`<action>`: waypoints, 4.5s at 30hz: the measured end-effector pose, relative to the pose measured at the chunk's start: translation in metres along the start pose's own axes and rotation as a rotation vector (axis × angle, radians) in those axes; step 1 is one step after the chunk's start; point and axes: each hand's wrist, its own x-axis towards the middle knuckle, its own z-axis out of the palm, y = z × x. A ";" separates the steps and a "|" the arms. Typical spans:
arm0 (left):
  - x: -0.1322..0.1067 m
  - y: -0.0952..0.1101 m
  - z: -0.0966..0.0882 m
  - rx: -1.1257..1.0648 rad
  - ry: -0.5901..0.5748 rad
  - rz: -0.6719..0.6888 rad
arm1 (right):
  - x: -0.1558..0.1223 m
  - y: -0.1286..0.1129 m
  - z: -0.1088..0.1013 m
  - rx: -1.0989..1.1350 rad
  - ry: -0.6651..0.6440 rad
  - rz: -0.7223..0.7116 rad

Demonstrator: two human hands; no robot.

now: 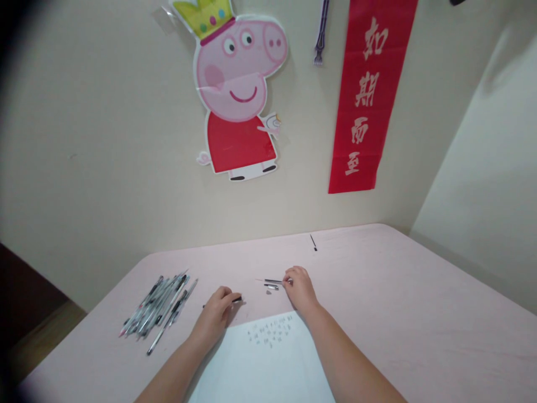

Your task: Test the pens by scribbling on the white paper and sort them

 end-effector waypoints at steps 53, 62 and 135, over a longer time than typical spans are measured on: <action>-0.001 0.018 -0.004 -0.215 -0.031 0.033 | -0.005 -0.053 0.001 -0.208 -0.422 -0.303; -0.001 0.009 0.004 -0.210 -0.068 0.020 | 0.014 -0.038 0.009 -0.335 -0.339 -0.099; 0.004 0.012 0.002 -0.279 -0.124 -0.040 | 0.113 0.032 -0.017 -0.691 -0.255 0.356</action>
